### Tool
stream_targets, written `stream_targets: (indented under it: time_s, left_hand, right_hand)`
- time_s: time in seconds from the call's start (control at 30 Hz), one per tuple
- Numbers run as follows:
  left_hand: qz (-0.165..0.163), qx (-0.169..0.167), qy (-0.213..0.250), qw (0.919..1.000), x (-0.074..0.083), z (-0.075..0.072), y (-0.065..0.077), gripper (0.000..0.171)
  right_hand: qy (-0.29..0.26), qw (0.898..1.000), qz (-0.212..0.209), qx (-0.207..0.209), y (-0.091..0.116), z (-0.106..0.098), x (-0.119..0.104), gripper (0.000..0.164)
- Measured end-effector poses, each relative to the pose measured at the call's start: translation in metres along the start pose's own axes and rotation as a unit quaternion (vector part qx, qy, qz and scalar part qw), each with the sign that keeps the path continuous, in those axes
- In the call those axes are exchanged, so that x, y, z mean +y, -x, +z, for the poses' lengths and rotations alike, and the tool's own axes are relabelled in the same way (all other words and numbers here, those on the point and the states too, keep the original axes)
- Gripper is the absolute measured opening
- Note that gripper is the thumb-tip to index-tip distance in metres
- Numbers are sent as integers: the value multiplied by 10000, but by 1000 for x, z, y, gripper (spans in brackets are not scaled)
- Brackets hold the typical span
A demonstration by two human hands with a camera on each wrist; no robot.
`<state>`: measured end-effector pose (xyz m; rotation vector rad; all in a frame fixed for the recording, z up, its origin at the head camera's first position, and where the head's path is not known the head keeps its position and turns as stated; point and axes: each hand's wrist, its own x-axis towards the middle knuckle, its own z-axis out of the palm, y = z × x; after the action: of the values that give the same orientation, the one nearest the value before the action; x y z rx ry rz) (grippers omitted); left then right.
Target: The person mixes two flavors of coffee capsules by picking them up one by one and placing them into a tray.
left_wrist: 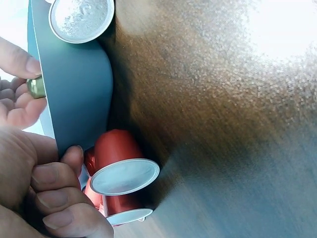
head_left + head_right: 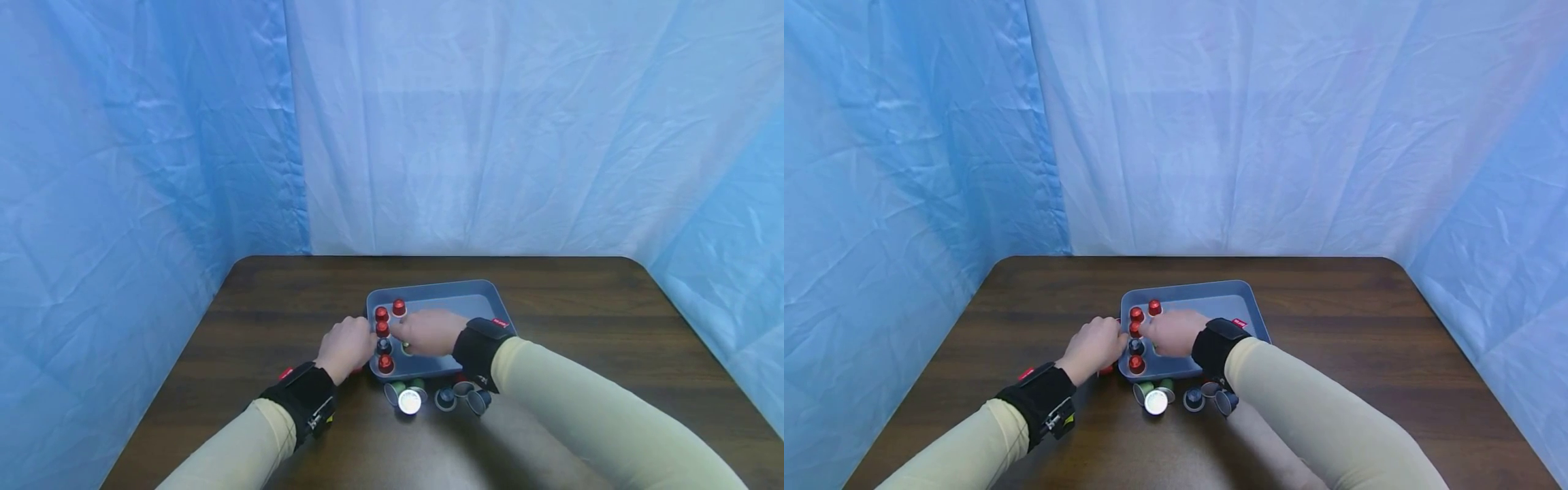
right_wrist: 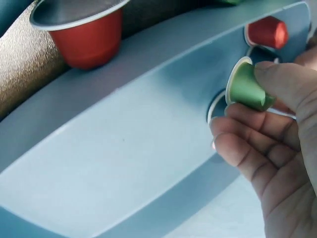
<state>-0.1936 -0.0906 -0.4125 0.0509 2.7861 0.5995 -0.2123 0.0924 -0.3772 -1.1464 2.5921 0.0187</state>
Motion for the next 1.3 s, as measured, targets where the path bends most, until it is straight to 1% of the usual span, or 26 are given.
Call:
stream_targets:
  time_s: [0.27, 0.53, 0.73, 0.9, 1.0, 1.1, 1.3]
  left_hand:
    - [-49, -24, 58, 10000, 1, 1, 0, 21]
    - [-43, -12, 92, 9999, 0, 2, 1, 22]
    - [-69, -41, 124, 9999, 1, 1, 3, 23]
    - [-9, -7, 58, 10000, 1, 1, 2, 22]
    - [54, 38, -26, 10000, 0, 2, 1, 22]
    - [47, 21, -24, 10000, 0, 2, 0, 22]
    - [61, 13, -58, 10000, 1, 2, 0, 22]
  right_hand:
    - [-129, 9999, 20, 89, -2, 8, 1, 37]
    - [110, 9999, 68, 69, -6, 19, 2, 43]
    - [56, 9998, 171, 38, -5, 18, 0, 41]
    - [-83, 9999, 112, 88, -4, 16, 4, 39]
    - [-6, 9999, 28, 126, -1, 12, 7, 41]
    - [126, 9997, -88, 192, 4, 6, 10, 41]
    - [414, 9982, -293, 308, 18, -4, 16, 43]
